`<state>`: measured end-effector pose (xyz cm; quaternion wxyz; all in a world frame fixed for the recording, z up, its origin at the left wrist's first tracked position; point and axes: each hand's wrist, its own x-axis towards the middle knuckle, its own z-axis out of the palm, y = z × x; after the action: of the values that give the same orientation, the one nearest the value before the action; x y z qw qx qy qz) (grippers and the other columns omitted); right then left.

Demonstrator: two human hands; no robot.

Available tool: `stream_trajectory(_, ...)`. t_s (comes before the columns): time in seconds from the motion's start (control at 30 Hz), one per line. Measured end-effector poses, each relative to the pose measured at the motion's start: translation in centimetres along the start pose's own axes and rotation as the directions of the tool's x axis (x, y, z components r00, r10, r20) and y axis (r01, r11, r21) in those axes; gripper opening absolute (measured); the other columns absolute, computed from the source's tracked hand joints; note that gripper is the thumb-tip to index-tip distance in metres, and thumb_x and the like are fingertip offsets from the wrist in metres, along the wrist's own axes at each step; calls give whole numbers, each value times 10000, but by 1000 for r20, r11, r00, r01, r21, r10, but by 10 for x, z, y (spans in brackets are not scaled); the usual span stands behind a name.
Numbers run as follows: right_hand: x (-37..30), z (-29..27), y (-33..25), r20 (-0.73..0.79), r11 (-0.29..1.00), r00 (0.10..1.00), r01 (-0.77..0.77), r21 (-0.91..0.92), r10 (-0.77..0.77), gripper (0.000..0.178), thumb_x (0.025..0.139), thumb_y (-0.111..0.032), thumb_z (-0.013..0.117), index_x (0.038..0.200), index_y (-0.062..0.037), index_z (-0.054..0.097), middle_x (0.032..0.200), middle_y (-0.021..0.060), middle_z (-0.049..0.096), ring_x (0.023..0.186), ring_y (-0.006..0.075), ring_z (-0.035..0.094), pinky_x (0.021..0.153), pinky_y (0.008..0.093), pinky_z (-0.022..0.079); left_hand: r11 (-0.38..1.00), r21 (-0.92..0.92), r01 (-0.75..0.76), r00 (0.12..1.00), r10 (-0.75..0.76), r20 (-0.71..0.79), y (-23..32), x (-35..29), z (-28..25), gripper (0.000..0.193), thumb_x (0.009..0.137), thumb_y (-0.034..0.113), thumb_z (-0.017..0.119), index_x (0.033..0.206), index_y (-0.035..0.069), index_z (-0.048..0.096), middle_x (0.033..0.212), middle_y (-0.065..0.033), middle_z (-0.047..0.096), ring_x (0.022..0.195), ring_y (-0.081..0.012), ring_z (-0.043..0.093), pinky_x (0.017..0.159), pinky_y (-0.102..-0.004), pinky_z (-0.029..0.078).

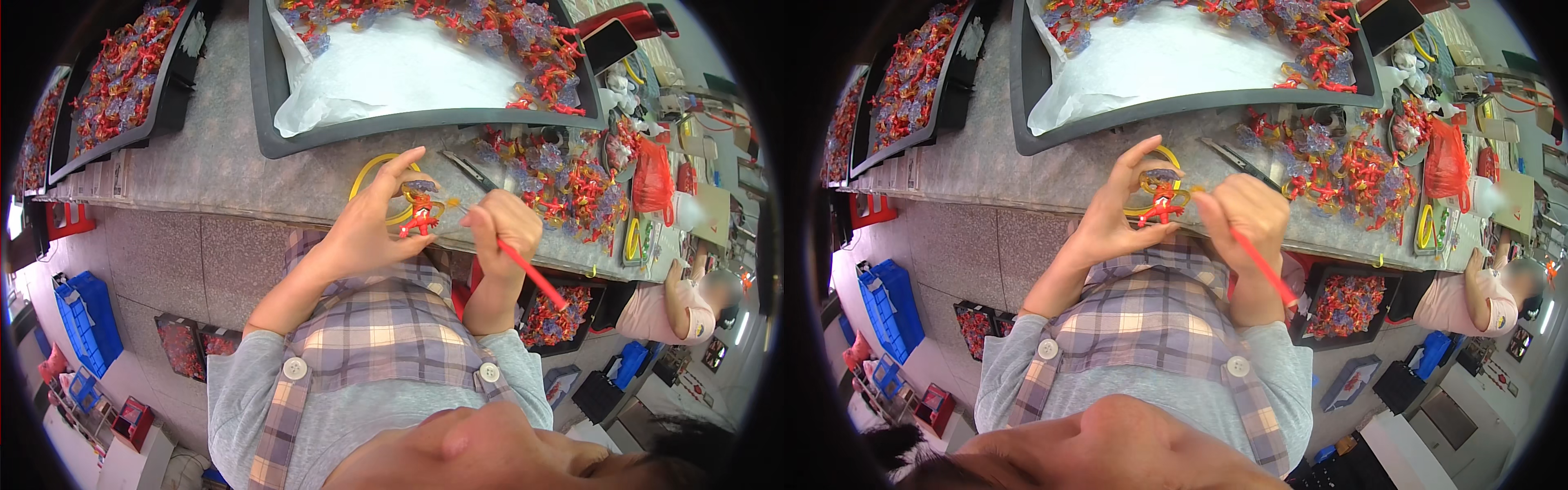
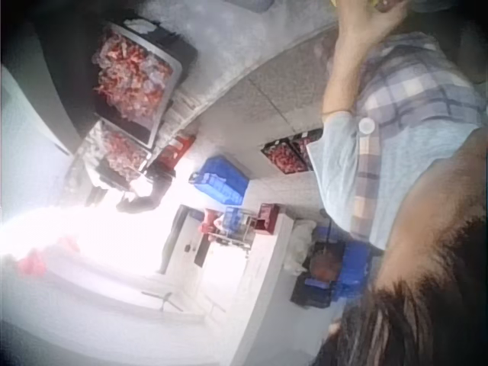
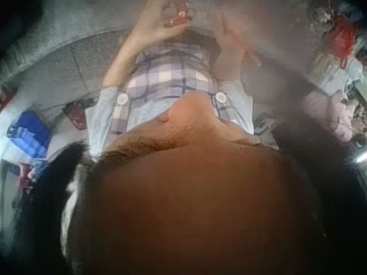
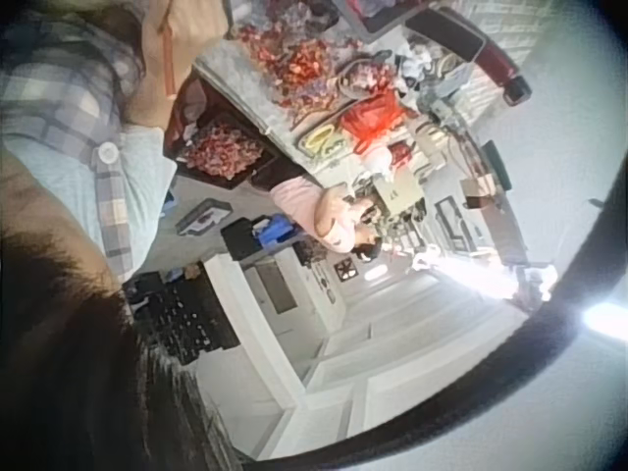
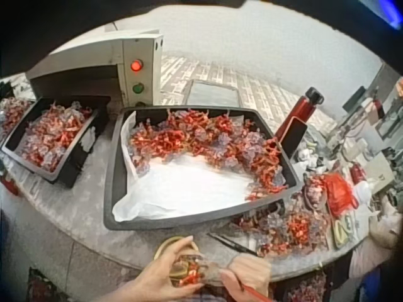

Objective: The person assembles figurines by picking up parts, applying adhesive to them with a brush, and pressing the components together by hand.

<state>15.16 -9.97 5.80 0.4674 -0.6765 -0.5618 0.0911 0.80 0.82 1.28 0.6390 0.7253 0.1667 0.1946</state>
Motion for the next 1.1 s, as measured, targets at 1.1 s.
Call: stream_trajectory(1.1,19,-150,96,-273,894,858,-447,23,436,167,815,-94,626,950,6,627,800,33,638,718,65,552,661,198,414,931,-363,33,994,-67,-81,-17,6,-3,681,705,-57,678,1282,38,330,1290,-122,417,1086,-175,507,930,-297,425)
